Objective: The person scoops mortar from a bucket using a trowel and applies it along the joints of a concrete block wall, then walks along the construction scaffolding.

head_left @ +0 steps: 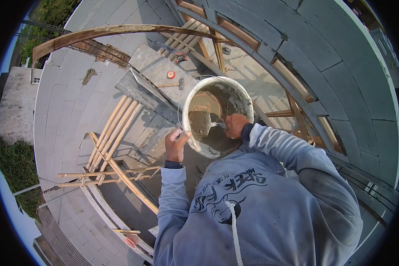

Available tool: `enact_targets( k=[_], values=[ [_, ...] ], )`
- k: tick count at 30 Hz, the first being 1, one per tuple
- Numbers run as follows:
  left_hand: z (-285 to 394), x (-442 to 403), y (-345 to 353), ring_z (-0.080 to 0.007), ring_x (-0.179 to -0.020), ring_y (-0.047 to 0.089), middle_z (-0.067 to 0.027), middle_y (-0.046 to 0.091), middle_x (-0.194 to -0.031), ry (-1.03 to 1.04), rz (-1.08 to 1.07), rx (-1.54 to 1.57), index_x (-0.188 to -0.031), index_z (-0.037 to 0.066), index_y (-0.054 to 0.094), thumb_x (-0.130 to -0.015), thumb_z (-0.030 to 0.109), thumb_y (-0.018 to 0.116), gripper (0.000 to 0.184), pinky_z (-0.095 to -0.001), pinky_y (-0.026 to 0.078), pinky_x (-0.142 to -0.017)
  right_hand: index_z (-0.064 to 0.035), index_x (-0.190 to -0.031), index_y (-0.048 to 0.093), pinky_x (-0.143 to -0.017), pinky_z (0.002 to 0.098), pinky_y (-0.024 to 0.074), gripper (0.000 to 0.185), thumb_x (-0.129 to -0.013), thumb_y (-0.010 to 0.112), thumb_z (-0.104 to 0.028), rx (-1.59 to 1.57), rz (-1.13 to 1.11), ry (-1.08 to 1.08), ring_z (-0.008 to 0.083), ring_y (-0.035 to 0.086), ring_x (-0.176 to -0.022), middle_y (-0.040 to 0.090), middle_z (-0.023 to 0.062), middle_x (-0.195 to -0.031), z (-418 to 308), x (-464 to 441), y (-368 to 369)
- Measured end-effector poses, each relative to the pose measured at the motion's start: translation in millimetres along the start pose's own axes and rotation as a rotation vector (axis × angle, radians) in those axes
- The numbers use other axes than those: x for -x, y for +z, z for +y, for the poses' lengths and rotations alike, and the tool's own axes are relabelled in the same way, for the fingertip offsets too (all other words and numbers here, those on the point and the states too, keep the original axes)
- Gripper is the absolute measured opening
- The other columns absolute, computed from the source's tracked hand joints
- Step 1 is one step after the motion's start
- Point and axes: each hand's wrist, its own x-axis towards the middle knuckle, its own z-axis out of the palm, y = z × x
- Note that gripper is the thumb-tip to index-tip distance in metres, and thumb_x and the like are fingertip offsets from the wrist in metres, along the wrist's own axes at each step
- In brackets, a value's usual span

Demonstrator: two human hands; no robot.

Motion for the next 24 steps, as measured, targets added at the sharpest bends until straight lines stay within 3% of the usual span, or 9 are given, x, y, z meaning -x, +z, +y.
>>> enact_targets(
  k=[5, 8, 11, 14, 18, 21, 24],
  values=[
    [-16, 5, -12, -0.0038, -0.066, 0.045, 0.0044, 0.054, -0.073, -0.131, 0.091, 0.171, -0.084, 0.0, 0.063, -0.074, 0.014, 0.063, 0.017, -0.0199, 0.034, -0.061, -0.0002, -0.085, 0.064, -0.072, 0.0425, 0.0495, 0.034, -0.066, 0.061, -0.028, -0.178, 0.135, 0.132, 0.0372, 0.062, -0.08, 0.063, 0.0217, -0.081, 4, -11, 13],
    [-31, 2, -25, -0.0151, -0.076, 0.059, -0.0081, 0.061, -0.088, -0.139, 0.067, 0.184, -0.099, -0.004, 0.058, -0.076, 0.01, 0.059, 0.026, -0.0265, 0.047, -0.069, 0.0025, -0.088, 0.061, -0.071, 0.0431, 0.0495, 0.038, -0.068, 0.061, -0.03, -0.187, 0.164, 0.102, 0.0373, 0.062, -0.079, 0.063, 0.0213, -0.08, 9, -15, 25],
    [-30, 0, -26, -0.0153, -0.077, 0.059, -0.0075, 0.06, -0.088, -0.123, 0.065, 0.181, -0.095, -0.002, 0.058, -0.076, 0.01, 0.06, 0.023, -0.0272, 0.048, -0.069, 0.0048, -0.094, 0.057, -0.069, 0.0436, 0.0492, 0.041, -0.069, 0.06, -0.028, -0.19, 0.227, 0.044, 0.0367, 0.062, -0.076, 0.063, 0.0215, -0.078, 11, -6, 25],
    [-19, 7, -9, -0.0044, -0.065, 0.046, 0.0025, 0.054, -0.075, -0.103, 0.176, 0.165, -0.083, 0.002, 0.062, -0.074, 0.015, 0.064, 0.016, -0.0199, 0.035, -0.061, 0.005, -0.1, 0.054, -0.067, 0.0446, 0.0487, 0.04, -0.072, 0.057, -0.024, -0.04, 0.211, 0.037, 0.0365, 0.062, -0.076, 0.062, 0.0225, -0.078, 8, 11, 3],
    [-24, 7, -15, -0.0042, -0.064, 0.045, 0.0033, 0.053, -0.072, -0.124, 0.171, 0.145, -0.078, 0.002, 0.059, -0.075, 0.016, 0.064, 0.014, -0.0195, 0.035, -0.061, 0.0021, -0.101, 0.056, -0.066, 0.0447, 0.0491, 0.032, -0.077, 0.05, -0.019, 0.257, 0.167, 0.049, 0.0355, 0.063, -0.08, 0.063, 0.0224, -0.085, 2, 29, -4],
    [-20, 7, -13, -0.0039, -0.063, 0.044, 0.004, 0.052, -0.07, -0.124, 0.102, 0.161, -0.075, 0.003, 0.058, -0.075, 0.017, 0.063, 0.015, -0.0192, 0.034, -0.06, -0.0008, -0.098, 0.059, -0.067, 0.0428, 0.0502, 0.027, -0.08, 0.047, -0.017, 0.463, -0.011, 0.011, 0.0345, 0.063, -0.083, 0.062, 0.0204, -0.09, -10, 32, 10],
    [-6, 6, -4, -0.0045, -0.061, 0.045, 0.0038, 0.051, -0.069, -0.105, 0.08, 0.148, -0.073, 0.004, 0.057, -0.075, 0.017, 0.063, 0.014, -0.0198, 0.035, -0.057, -0.0023, -0.094, 0.061, -0.069, 0.0403, 0.051, 0.024, -0.08, 0.048, -0.017, 0.339, -0.084, 0.043, 0.032, 0.063, -0.084, 0.063, 0.0187, -0.09, -24, 39, 25]
  ],
)
